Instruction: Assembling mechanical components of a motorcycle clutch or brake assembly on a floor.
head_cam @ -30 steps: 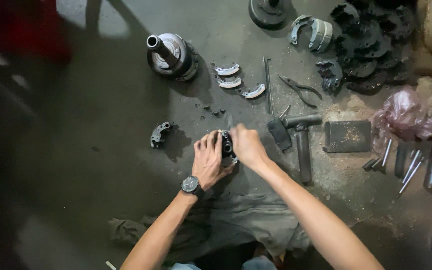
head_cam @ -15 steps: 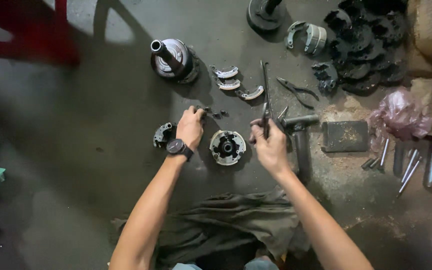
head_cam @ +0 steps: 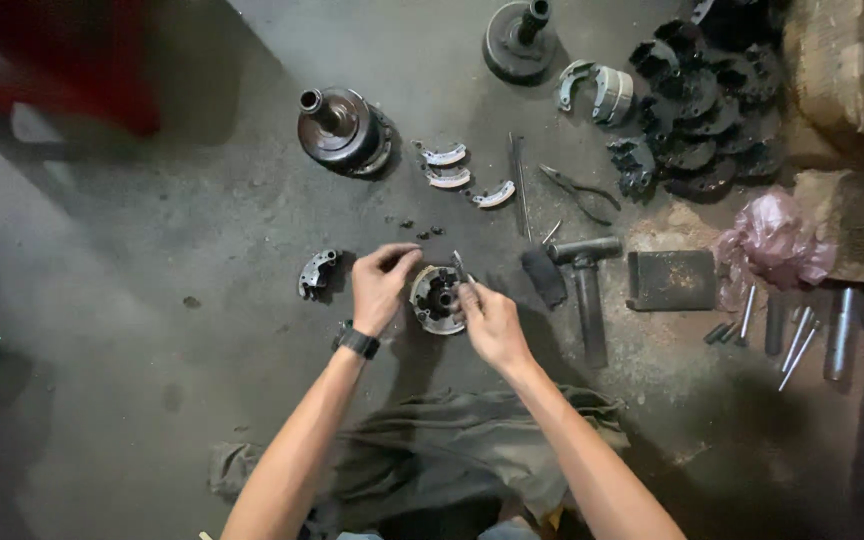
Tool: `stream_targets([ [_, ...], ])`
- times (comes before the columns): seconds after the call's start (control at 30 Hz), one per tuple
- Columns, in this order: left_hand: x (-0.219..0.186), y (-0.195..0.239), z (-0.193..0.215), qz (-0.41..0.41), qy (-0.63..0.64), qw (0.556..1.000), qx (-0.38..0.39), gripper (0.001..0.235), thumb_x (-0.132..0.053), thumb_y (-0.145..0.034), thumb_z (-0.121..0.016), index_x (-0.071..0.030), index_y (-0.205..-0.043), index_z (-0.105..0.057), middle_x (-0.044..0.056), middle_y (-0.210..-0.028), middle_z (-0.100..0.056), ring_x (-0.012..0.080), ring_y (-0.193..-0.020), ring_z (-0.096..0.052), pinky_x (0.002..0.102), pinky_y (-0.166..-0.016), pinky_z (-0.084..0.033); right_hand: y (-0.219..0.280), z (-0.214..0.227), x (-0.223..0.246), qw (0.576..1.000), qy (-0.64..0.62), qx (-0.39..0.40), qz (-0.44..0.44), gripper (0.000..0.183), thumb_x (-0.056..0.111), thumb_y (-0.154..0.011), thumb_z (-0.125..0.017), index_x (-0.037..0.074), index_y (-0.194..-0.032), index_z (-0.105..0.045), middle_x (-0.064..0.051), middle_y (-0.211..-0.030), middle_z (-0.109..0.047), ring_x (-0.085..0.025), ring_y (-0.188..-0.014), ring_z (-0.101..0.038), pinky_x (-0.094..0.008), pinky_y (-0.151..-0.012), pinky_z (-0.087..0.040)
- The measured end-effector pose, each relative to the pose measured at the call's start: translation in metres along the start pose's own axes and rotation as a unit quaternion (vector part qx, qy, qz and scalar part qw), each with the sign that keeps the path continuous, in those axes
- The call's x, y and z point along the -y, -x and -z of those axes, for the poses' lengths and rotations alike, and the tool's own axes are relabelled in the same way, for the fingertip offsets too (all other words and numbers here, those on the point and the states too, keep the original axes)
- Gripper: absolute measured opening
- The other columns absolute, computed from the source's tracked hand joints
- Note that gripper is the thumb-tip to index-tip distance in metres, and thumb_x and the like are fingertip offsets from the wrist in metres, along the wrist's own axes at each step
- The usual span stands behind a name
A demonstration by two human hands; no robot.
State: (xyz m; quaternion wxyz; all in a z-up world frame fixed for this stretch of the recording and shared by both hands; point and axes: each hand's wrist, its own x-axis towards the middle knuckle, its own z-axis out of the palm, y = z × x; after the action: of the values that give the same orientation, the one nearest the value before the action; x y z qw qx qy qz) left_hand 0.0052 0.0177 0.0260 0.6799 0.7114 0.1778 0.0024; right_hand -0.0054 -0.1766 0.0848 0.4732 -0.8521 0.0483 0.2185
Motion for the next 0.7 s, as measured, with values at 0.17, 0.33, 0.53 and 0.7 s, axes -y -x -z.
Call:
stream_targets([
  [0.17,-0.007,0.015,-0.010,0.057,0.109,0.992,-0.003,0.021,-0.010,-0.090,-0.073,0.000,-0.108,-0.078,0.005,-0.095,-0.079,0.0082,-0.083,-0.072,0.024,-0.076,-0.058,0.003,-0.004,0.013,0.998,0.036,0.013,0.056,0.041,0.034,-0.105,-0.052,-0.003,-0.096,-0.068,-0.019,-0.075,-0.070,-0.026,-0.069,-0.070,-0.042,-0.064,-0.053],
  [0.33,-0.018,0.022,-0.012,0.018,0.090,0.996,-0.006,0.014,-0.007,-0.090,-0.077,0.001,-0.101,-0.078,0.004,-0.091,-0.078,0.0074,-0.082,-0.070,0.024,-0.077,-0.058,0.004,-0.006,0.018,0.997,0.063,0.036,0.027,0.045,0.035,-0.106,-0.051,-0.004,-0.089,-0.066,-0.024,-0.072,-0.066,-0.035,-0.066,-0.070,-0.046,-0.064,-0.051],
  [0.53,-0.052,0.030,-0.008,-0.155,-0.067,0.985,-0.021,0.014,-0.003,-0.086,-0.077,0.000,-0.099,-0.075,0.007,-0.094,-0.072,0.0146,-0.080,-0.070,0.027,-0.074,-0.056,0.012,0.001,0.037,0.992,0.097,0.017,0.085,0.043,0.034,-0.104,-0.052,-0.002,-0.088,-0.068,-0.026,-0.074,-0.067,-0.044,-0.073,-0.069,-0.050,-0.062,-0.051],
  [0.7,-0.052,0.033,-0.014,-0.178,-0.060,0.982,-0.025,0.014,-0.002,-0.088,-0.076,0.000,-0.101,-0.072,0.009,-0.097,-0.071,0.0183,-0.084,-0.072,0.030,-0.076,-0.057,0.013,-0.002,0.030,0.982,0.164,-0.013,0.096,0.039,0.032,-0.105,-0.053,-0.002,-0.091,-0.065,-0.029,-0.075,-0.064,-0.047,-0.074,-0.066,-0.053,-0.062,-0.049],
])
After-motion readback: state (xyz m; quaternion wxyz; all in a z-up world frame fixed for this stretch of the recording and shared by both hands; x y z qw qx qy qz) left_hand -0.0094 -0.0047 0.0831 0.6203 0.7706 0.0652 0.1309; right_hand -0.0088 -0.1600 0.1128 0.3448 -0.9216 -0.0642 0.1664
